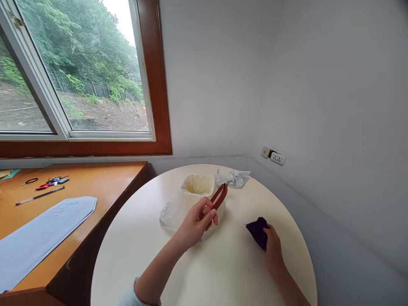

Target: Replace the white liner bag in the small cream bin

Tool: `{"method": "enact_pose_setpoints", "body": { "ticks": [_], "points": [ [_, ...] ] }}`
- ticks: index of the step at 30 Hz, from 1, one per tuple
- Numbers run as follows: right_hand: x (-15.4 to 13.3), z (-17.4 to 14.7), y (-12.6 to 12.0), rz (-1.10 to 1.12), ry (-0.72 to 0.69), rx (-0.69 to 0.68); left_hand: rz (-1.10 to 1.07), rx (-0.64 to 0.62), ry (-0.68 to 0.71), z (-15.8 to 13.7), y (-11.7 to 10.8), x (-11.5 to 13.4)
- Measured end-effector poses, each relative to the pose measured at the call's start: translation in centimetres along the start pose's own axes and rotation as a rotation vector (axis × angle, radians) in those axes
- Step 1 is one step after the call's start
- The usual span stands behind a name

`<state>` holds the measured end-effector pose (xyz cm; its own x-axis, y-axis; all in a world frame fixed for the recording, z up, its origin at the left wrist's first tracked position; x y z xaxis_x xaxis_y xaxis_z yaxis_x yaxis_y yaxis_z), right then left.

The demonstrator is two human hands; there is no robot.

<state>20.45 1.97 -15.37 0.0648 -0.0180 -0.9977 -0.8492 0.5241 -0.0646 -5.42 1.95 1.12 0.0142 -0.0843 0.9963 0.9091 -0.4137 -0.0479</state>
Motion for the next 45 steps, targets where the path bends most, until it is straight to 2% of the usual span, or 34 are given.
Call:
{"method": "enact_pose_setpoints", "body": {
  "ticks": [3, 6, 9, 11, 13, 15, 17, 19, 23, 27, 32, 34, 36, 41, 43, 45],
  "points": [
    [2.0, -0.6, 0.1, 0.415, 0.262, 0.051, 0.068, -0.015, 0.032, -0.4, 0.0, -0.3],
    [2.6, -1.5, 1.5, 0.627, 0.407, 0.025, 0.124, -0.022, 0.065, -1.1, 0.2, -0.8],
    [1.3, -2.1, 3.7, 0.732, 0.491, -0.014, 0.137, -0.025, 0.074, -1.7, 0.4, -1.0],
    [-1.0, -2.2, 5.2, 0.791, 0.492, -0.033, 0.113, -0.028, 0.07, -2.1, 0.6, -1.0],
    [-4.4, -1.9, 6.5, 0.81, 0.387, -0.057, 0.079, -0.021, 0.062, -2.4, 0.9, -1.0],
    [-8.4, -1.7, 7.6, 0.766, 0.217, -0.086, 0.059, -0.004, 0.056, -2.7, 1.1, -1.0],
    [-11.8, -1.9, 8.3, 0.616, 0.034, -0.105, 0.059, 0.007, 0.05, -3.0, 1.5, -0.9],
    [-13.8, -2.6, 9.2, 0.504, -0.059, -0.14, 0.066, 0.016, 0.037, -3.2, 1.7, -1.0],
    [-15.8, -5.0, 10.9, 0.32, -0.232, -0.26, 0.048, 0.056, 0.009, -3.5, 1.8, -1.1],
    [-17.4, -7.9, 11.0, 0.151, -0.472, -0.306, 0.017, 0.074, 0.021, -3.4, 2.0, -1.2],
    [-19.7, -10.9, 10.2, -0.027, -0.92, -0.309, -0.008, 0.075, 0.032, -2.9, 2.8, -1.5],
    [-19.7, -11.2, 10.2, -0.078, -1.022, -0.328, -0.009, 0.088, 0.051, -2.8, 3.1, -1.3],
    [-19.1, -10.3, 10.2, -0.076, -0.969, -0.315, 0.009, 0.117, 0.081, -2.9, 3.1, -0.9],
    [-15.3, -6.2, 8.9, 0.135, -0.456, -0.151, 0.126, 0.175, 0.155, -4.2, 3.1, -0.4],
    [-14.3, -5.5, 8.7, 0.22, -0.341, -0.134, 0.172, 0.171, 0.199, -4.8, 3.2, -0.4],
    [-13.4, -4.9, 9.1, 0.322, -0.225, -0.181, 0.202, 0.187, 0.248, -5.3, 3.0, -0.6]
  ]
}}
Point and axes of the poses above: each hand's wrist, its own z-axis towards the middle knuckle, its own y-axis out of the palm, x = y × z, the point moved 8 cm from there along z, towards the middle knuckle, and after that the axes turned 5 degrees about -y, right-handed, at the moved point
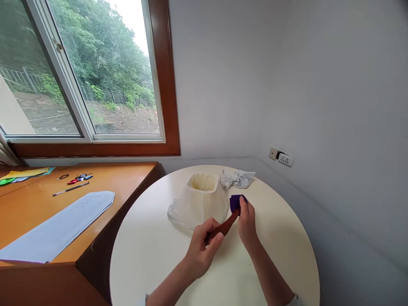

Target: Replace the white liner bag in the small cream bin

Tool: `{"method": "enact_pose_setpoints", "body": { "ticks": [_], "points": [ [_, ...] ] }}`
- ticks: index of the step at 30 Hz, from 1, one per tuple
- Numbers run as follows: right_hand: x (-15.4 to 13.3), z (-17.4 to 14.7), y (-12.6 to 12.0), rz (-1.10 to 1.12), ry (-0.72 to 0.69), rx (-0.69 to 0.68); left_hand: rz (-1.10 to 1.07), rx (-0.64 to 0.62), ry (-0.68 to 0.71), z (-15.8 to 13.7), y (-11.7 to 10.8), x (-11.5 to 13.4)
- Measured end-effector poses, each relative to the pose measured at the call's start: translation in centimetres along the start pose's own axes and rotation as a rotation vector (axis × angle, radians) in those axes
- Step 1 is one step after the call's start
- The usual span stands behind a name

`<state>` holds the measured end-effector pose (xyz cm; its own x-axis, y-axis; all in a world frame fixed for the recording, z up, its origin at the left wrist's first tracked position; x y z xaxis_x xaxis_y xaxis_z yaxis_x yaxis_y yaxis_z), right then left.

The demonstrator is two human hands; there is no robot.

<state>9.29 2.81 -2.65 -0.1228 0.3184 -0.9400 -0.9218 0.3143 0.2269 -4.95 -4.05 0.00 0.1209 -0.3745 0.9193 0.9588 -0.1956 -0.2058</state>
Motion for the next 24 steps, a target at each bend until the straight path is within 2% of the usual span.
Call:
{"method": "enact_pose_setpoints", "body": {
  "ticks": [3, 5, 7, 9, 11, 13, 16, 19, 22, 24],
  "points": [
    [2.0, 0.2, 1.1, 0.214, 0.233, -0.137, -0.016, 0.052, 0.045, -0.4, -0.8, -0.5],
    [2.3, 0.2, 1.9, 0.289, 0.293, -0.235, -0.08, 0.059, 0.016, -0.1, -1.3, -1.0],
    [1.5, 0.6, 1.6, 0.221, 0.204, -0.236, -0.196, -0.037, -0.102, 0.5, -1.1, -1.6],
    [-0.2, 0.9, 1.1, 0.019, 0.009, -0.208, -0.302, -0.198, -0.281, 1.0, -0.2, -1.9],
    [-2.3, 0.4, 1.7, -0.219, -0.214, -0.255, -0.332, -0.33, -0.451, 1.2, 0.6, -1.9],
    [-3.6, -0.5, 2.9, -0.384, -0.362, -0.352, -0.308, -0.329, -0.552, 1.5, 0.5, -1.8],
    [-3.6, -1.0, 3.7, -0.444, -0.394, -0.42, -0.269, -0.16, -0.532, 2.3, -0.8, -1.3],
    [-2.1, -0.4, 3.3, -0.362, -0.252, -0.399, -0.27, 0.0, -0.432, 2.4, -2.2, -0.9],
    [0.2, 0.1, 2.5, -0.144, 0.052, -0.335, -0.305, 0.108, -0.336, 1.9, -3.2, -1.3],
    [1.0, -0.3, 2.8, 0.059, 0.237, -0.348, -0.344, 0.213, -0.218, 1.4, -4.1, -1.5]
  ]
}}
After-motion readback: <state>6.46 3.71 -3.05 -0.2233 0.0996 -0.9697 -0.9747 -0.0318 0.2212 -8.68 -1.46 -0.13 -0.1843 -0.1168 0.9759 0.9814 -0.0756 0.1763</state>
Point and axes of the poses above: each hand's wrist, its own z-axis towards the middle knuckle, its own y-axis out of the palm, x = y × z, the point moved 8 cm from there along z, towards the middle knuckle, and after that the axes turned 5 degrees about -y, right-handed, at the moved point
